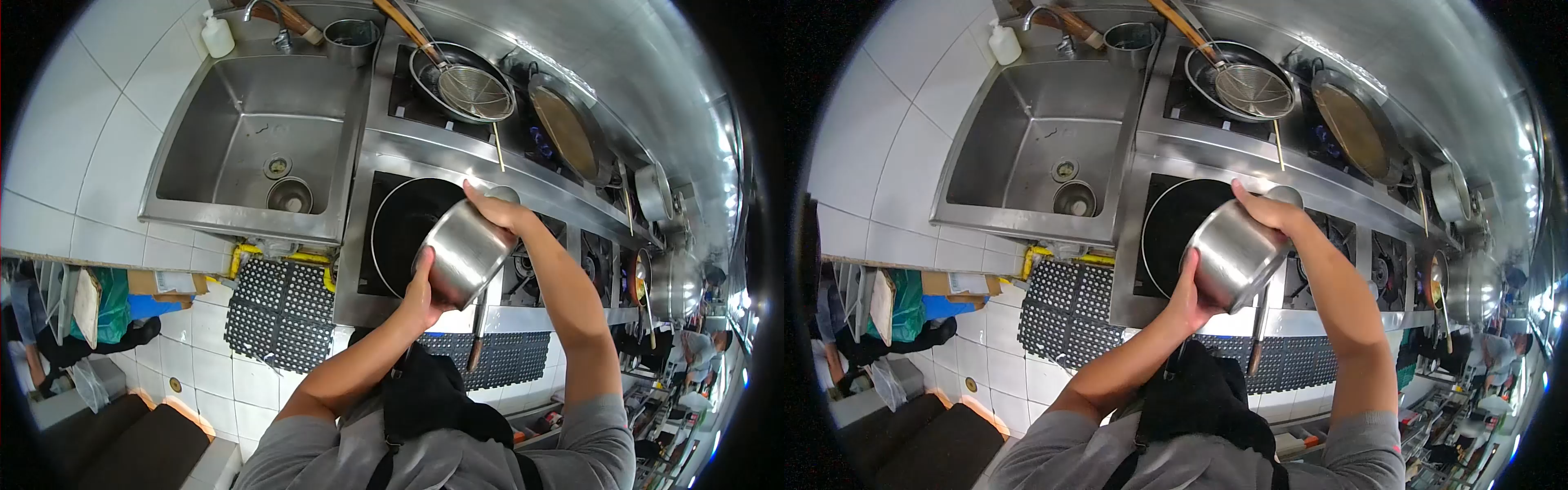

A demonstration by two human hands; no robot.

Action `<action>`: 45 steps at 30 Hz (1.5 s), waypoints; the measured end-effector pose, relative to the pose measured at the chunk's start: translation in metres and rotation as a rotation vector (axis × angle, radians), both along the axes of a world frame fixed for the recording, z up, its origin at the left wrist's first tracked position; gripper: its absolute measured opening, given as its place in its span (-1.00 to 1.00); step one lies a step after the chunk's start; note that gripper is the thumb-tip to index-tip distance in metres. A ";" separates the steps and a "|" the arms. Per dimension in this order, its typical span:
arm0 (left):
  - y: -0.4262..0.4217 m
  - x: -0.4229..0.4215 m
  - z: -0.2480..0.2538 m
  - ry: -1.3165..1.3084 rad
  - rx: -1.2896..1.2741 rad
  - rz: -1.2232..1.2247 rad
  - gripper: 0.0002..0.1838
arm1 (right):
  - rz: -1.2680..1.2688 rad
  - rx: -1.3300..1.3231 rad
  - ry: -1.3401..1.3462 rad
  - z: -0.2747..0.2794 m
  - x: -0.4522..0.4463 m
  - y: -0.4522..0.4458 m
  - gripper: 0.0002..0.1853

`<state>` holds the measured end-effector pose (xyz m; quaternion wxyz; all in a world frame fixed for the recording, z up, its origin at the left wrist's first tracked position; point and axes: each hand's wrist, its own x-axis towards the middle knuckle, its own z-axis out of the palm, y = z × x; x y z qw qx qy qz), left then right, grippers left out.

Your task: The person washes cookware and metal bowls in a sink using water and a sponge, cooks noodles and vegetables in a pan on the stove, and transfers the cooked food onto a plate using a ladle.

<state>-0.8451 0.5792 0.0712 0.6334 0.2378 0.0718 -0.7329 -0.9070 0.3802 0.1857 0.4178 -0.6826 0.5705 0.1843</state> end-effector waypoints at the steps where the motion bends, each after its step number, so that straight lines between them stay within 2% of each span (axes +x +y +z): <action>1: -0.005 0.002 0.000 0.186 0.034 -0.025 -0.07 | 0.010 0.004 0.002 -0.010 0.013 -0.014 0.00; 2: -0.006 0.003 -0.001 0.187 0.033 -0.014 -0.07 | 0.227 0.076 0.101 -0.027 0.026 -0.029 -0.04; 4: -0.008 0.004 -0.008 0.305 0.041 0.014 0.07 | 0.454 0.146 0.203 -0.029 0.049 -0.026 -0.08; 6: -0.010 0.007 -0.011 0.350 0.067 0.040 0.20 | 0.674 -0.118 0.336 -0.029 0.074 -0.019 -0.24; 9: -0.006 0.009 -0.006 0.458 0.091 0.107 0.21 | 0.717 0.031 0.358 -0.032 0.101 -0.020 -0.22; 10: -0.004 0.013 0.005 0.459 0.152 0.116 0.21 | 0.777 -0.081 0.350 -0.032 0.107 -0.018 -0.26; 11: -0.003 0.014 0.015 0.466 0.155 0.128 0.21 | 0.789 -0.076 0.353 -0.033 0.111 -0.020 -0.26; 13: -0.002 0.013 0.028 0.477 0.028 0.214 0.22 | 0.694 0.179 0.278 -0.031 0.123 -0.029 -0.30; 15: -0.002 0.014 0.030 0.505 0.065 0.246 0.23 | 0.713 0.323 0.359 -0.017 0.135 -0.036 -0.29; 17: 0.000 0.016 0.039 0.482 0.022 0.246 0.23 | 0.722 0.205 0.556 0.011 0.147 -0.023 -0.25; 18: -0.004 0.014 0.036 0.545 0.039 0.224 0.25 | 0.737 0.209 0.569 0.007 0.143 -0.023 -0.25; 20: -0.005 0.008 0.026 0.543 0.042 0.206 0.27 | 0.546 0.132 0.234 -0.003 0.120 -0.029 -0.28; 23: -0.011 0.000 0.010 0.574 0.003 0.158 0.31 | 0.586 -0.032 0.342 -0.005 0.103 -0.022 -0.26; 24: -0.007 -0.002 0.016 0.570 0.042 0.142 0.30 | 0.591 0.041 0.393 0.013 0.106 -0.009 -0.29; 25: -0.003 -0.005 0.019 0.567 0.085 0.121 0.29 | 0.587 0.043 0.397 0.005 0.097 -0.018 -0.29; 27: -0.001 -0.013 0.017 0.554 0.002 0.106 0.24 | 0.448 0.103 0.314 -0.013 0.071 -0.047 -0.31; 28: -0.003 -0.018 0.019 0.500 -0.068 0.090 0.22 | 0.474 -0.019 0.366 0.040 0.080 -0.003 -0.26; 29: -0.001 -0.020 0.018 0.442 -0.139 0.081 0.19 | 0.471 -0.024 0.366 0.053 0.071 0.006 -0.26; 31: 0.011 -0.019 0.053 0.368 -0.120 0.080 0.16 | 0.518 -0.189 0.190 0.069 0.048 0.007 -0.18; 33: 0.011 -0.023 0.066 0.301 -0.114 0.035 0.14 | 0.484 -0.226 0.256 0.082 0.020 -0.002 -0.15; 35: 0.013 -0.032 0.063 0.344 -0.050 0.009 0.10 | 0.440 -0.256 0.320 0.092 -0.005 0.011 -0.13; 37: 0.013 -0.039 0.049 0.145 -0.034 -0.045 0.04 | 0.287 -0.328 0.143 0.102 -0.031 0.038 -0.13; 38: 0.011 -0.041 0.041 0.073 0.028 -0.006 -0.07 | 0.232 -0.345 0.058 0.090 -0.055 0.035 -0.14; 39: 0.014 -0.039 0.043 0.065 0.026 -0.021 -0.07 | 0.217 -0.348 0.053 0.085 -0.069 0.046 -0.14; 41: 0.023 -0.026 0.047 -0.161 -0.112 -0.145 -0.10 | 0.043 -0.404 -0.165 0.077 -0.101 0.071 -0.21; 43: 0.027 -0.028 0.037 -0.214 -0.092 -0.259 -0.11 | -0.075 -0.356 -0.434 0.050 -0.150 0.087 -0.29; 44: 0.034 -0.027 0.036 -0.548 -0.259 -0.084 -0.02 | -0.050 -0.378 -0.625 0.031 -0.174 0.097 -0.31; 45: 0.041 -0.025 0.037 -0.868 -0.443 0.095 0.07 | -0.138 -0.327 -0.721 0.001 -0.210 0.107 -0.22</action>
